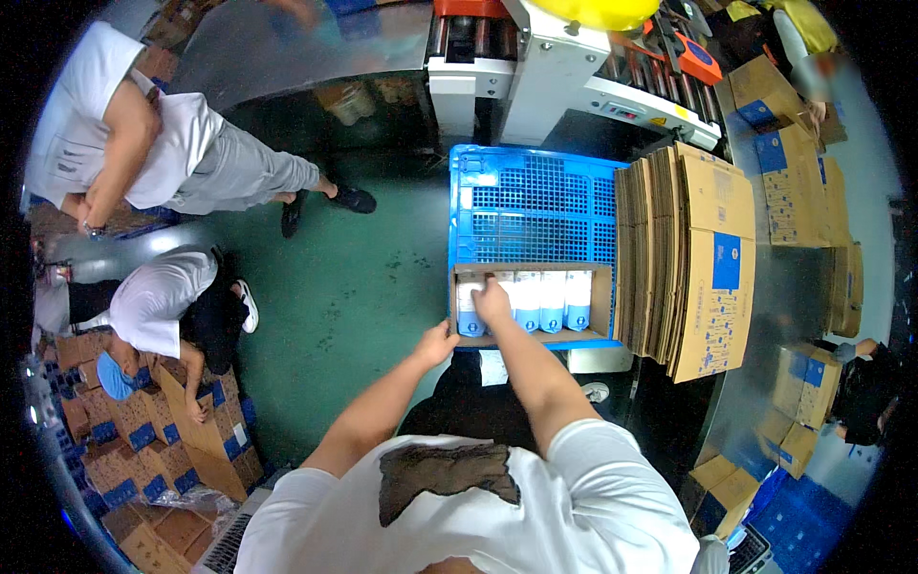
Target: The person packs blue-and-white rectangular packages into small cardboard boxes, organizes them in a blue plastic crate, and then places the filled boxes onto a conveyor belt or hands them to other workers in a warehouse setting.
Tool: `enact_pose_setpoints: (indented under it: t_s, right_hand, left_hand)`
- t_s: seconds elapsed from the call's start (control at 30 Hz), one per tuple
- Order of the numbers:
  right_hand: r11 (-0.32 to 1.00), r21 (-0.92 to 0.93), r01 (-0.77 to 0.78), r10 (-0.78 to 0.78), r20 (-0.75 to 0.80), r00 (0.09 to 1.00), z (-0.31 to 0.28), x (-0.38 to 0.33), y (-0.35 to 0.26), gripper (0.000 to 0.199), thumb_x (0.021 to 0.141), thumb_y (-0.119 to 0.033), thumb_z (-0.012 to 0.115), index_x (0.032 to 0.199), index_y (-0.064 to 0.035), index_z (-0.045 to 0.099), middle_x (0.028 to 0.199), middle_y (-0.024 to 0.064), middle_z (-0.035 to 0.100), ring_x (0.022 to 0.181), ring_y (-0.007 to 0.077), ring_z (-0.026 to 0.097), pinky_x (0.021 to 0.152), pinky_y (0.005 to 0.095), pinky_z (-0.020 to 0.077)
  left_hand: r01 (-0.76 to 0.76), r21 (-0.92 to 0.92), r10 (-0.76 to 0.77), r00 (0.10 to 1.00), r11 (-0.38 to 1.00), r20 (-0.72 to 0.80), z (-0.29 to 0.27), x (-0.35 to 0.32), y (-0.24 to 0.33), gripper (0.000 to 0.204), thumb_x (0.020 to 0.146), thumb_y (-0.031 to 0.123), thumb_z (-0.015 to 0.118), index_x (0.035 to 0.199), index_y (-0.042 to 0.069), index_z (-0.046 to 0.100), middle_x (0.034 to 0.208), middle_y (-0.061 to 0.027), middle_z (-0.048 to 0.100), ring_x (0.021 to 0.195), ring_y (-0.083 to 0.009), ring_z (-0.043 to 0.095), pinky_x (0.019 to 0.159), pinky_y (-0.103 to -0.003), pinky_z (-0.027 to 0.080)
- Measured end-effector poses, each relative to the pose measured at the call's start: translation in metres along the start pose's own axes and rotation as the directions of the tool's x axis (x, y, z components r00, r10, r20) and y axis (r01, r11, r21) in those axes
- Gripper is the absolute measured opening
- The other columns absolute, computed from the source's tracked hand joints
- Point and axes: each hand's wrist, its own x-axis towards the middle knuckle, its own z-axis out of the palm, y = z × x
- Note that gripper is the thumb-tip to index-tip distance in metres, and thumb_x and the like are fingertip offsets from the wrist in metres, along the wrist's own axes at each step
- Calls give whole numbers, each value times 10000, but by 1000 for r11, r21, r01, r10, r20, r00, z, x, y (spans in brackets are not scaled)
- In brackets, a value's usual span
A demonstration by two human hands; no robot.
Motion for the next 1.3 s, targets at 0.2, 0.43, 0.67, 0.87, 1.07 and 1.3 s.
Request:
enact_pose_setpoints:
  t_s: [0.2,0.43,0.67,0.87,1.07,1.3]
  right_hand:
    - [942,320,-103,207,-309,928,52,82,44,299,796,-253,496,952,-37,633,960,186,620,919,358,577,803,414,453]
    - [642,757,118,45,-190,981,-7,-41,10,41,757,-44,598,736,-65,569,1163,160,553,1089,232,500,919,333,362]
    - [562,827,-12,-385,275,881,-159,-159,-114,22,859,-94,511,849,-74,514,1190,156,533,1079,226,503,920,361,389]
    - [334,876,-346,-372,461,806,-134,-181,-168,485,916,-386,403,1271,-58,368,1257,126,447,1172,239,411,1007,389,282]
    - [719,666,200,-405,167,899,-47,-162,-154,513,847,-371,560,1178,9,460,1069,117,561,934,166,534,811,295,429]
    - [810,494,316,-401,74,913,-19,-160,-178,420,815,-333,601,1034,25,574,923,128,637,842,181,599,737,302,455]
  left_hand:
    - [-48,-43,47,999,998,-26,-1,-2,20,520,758,236,530,1221,15,450,1013,-236,588,944,-359,572,807,-402,450]
    - [9,-291,-14,1000,957,-15,15,5,-10,745,756,432,641,1261,-46,369,1175,-257,501,1118,-351,481,934,-389,375]
    - [-596,-247,512,793,764,-330,-80,-71,45,1132,555,261,833,1390,109,83,1420,-143,221,1309,-282,216,1024,-506,226]
    - [-449,-848,295,881,281,-369,-94,-118,74,505,839,226,592,1231,-9,378,1145,-119,507,1022,-181,507,891,-311,400]
    - [-413,-600,-65,786,685,-615,-97,-134,72,602,801,406,611,1183,-8,400,1095,-176,547,990,-256,555,814,-337,442]
    - [-464,-632,-236,658,620,-715,-103,-131,49,544,781,413,632,1063,-29,490,945,-177,615,872,-243,603,753,-336,464]
